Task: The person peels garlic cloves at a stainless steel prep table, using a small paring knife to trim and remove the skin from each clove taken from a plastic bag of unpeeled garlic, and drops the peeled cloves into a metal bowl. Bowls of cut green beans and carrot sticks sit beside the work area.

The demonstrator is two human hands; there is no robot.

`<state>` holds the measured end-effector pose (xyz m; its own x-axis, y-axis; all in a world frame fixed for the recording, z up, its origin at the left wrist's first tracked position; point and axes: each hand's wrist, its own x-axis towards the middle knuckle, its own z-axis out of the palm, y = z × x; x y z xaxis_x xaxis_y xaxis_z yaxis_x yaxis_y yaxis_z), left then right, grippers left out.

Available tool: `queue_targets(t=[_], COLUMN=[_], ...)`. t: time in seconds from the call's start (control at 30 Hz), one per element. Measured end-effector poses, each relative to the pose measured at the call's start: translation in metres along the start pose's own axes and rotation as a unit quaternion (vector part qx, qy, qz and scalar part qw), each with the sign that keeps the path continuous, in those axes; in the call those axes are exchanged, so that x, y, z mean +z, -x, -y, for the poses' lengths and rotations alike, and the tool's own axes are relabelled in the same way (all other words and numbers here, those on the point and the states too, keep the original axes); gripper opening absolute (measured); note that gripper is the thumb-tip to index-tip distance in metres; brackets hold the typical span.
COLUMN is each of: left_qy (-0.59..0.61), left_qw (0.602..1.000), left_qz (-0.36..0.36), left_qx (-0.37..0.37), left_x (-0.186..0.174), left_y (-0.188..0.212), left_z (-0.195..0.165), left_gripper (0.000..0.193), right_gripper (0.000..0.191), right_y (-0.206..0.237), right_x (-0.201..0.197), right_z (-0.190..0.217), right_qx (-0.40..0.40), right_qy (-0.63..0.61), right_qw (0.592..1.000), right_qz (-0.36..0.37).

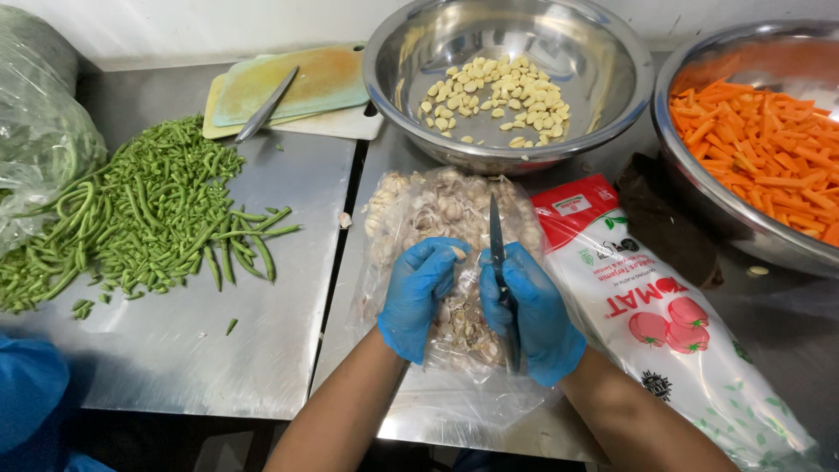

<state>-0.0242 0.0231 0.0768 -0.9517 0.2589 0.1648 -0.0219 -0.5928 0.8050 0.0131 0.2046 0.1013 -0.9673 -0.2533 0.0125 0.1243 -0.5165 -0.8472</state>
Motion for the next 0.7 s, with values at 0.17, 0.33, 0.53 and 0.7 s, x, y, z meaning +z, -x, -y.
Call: queue_targets(t=[0.17,0.33,0.53,0.7], left_qy=[0.002,-0.021,-0.047,-0.071], left_qw=[0.998,0.998,0.996,0.997], left_qz=[-0.054,-0.04,-0.053,-0.02], left_qx=[-0.009,-0.036,-0.047,-0.036], left_x=[-0.005,0.002,0.006,-0.003], left_y=[-0.006,-0.002,0.0,-0.005], left_z=[-0.001,-0.003,-0.006,-0.001], left_gripper=[0.016,0.014,0.01,0.012], right_gripper=[0.057,0.061,0.057,0.053], right_y=[0.0,0.003,0.002,-0.001], right_x=[-0.011,-0.012,-0.013,-0.016], right_z=[0.001,-0.003,-0.005,-0.003], right_qx=[-0.248,-0.219,-0.231,-0.26], right_qy=[0.363,0.438,0.427,0.45], right_qw=[0.893,0.868,0.869,0.85], right_qz=[0.095,0.078,0.092,0.083])
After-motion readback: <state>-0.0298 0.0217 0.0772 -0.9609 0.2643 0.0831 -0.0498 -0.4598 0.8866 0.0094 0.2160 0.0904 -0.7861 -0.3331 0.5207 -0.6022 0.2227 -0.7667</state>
